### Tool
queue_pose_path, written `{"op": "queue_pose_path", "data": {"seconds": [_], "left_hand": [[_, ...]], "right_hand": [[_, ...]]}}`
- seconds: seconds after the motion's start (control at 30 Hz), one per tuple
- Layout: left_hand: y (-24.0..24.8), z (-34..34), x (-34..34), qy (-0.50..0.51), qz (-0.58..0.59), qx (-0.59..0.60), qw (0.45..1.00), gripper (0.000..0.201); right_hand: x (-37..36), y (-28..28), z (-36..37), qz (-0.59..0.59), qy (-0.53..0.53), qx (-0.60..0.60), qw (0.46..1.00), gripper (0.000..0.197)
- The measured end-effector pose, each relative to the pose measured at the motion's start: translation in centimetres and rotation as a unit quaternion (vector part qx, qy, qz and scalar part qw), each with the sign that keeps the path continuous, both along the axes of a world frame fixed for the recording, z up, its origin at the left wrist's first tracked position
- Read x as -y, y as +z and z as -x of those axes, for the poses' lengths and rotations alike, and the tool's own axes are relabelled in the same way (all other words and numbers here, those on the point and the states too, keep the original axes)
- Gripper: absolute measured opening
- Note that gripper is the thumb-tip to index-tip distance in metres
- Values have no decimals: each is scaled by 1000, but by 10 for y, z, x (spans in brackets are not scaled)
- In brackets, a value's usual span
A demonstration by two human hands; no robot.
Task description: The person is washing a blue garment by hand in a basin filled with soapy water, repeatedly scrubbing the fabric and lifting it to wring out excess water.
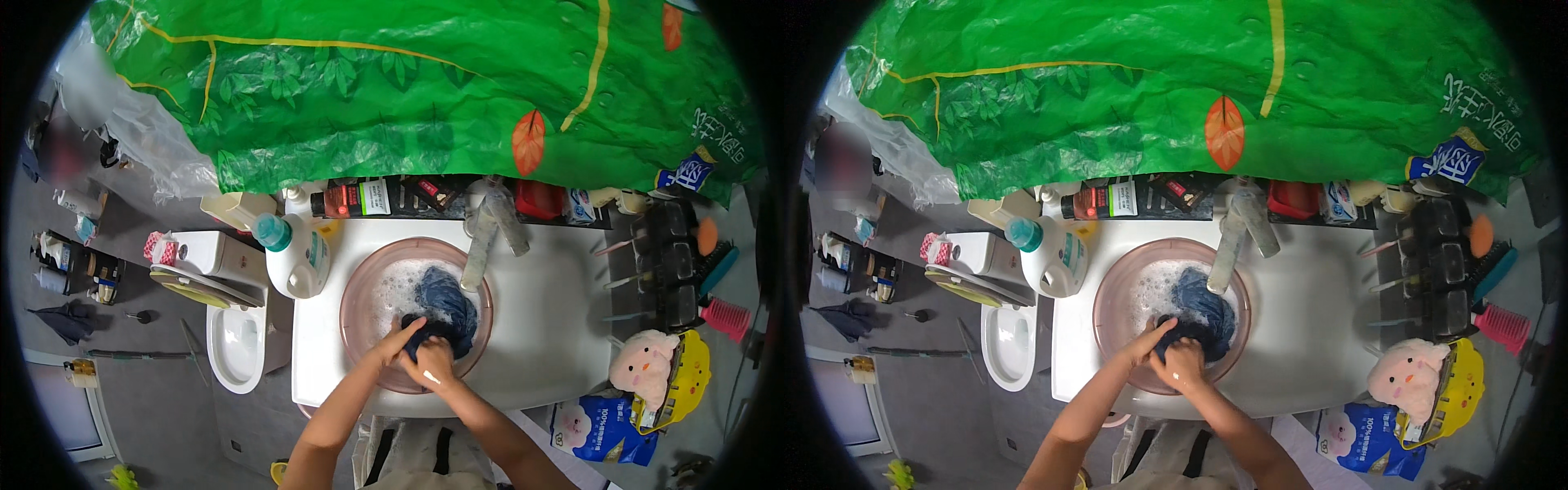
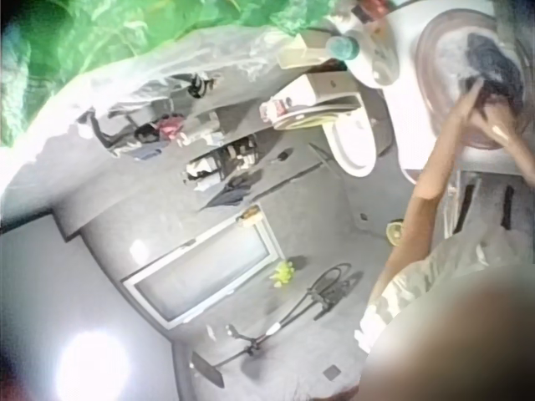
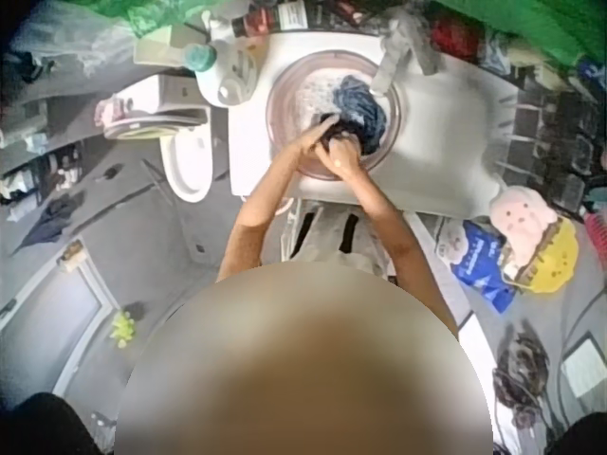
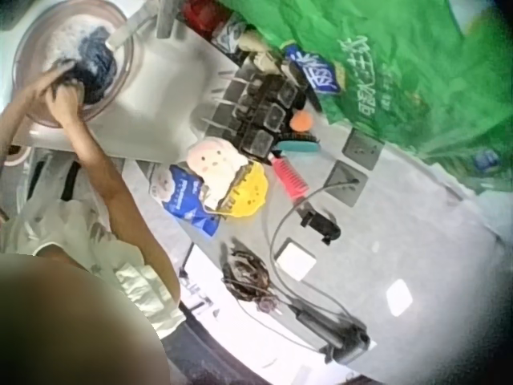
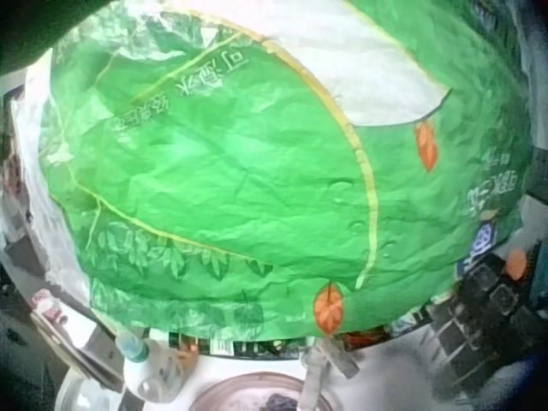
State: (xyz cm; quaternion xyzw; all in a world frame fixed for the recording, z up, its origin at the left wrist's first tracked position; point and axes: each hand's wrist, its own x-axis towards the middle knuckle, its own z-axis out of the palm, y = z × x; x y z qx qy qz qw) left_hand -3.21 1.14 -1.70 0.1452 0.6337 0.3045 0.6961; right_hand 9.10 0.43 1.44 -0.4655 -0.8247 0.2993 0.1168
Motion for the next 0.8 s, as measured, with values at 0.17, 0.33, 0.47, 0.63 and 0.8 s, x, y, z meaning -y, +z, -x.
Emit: {"op": "queue_pose_path", "data": {"seconds": [0.17, 0.33, 0.47, 0.63, 0.8], "left_hand": [[-27, 6, -2, 46, -145, -20, 988, 56], [39, -20, 26, 43, -323, -167, 931, 45], [57, -62, 47, 27, -409, -223, 884, 32], [53, -26, -3, -43, -310, -490, 814, 43], [48, -36, 6, 14, -442, -355, 824, 38]], "right_hand": [[26, -25, 2, 521, -362, -391, 667, 61], [-4, -37, -21, 671, -326, -553, 372, 74], [-21, -55, -20, 689, -261, -565, 371, 69], [-5, -56, -6, 567, -422, -493, 507, 39], [-42, 5, -4, 631, -291, -604, 389, 38]]}}
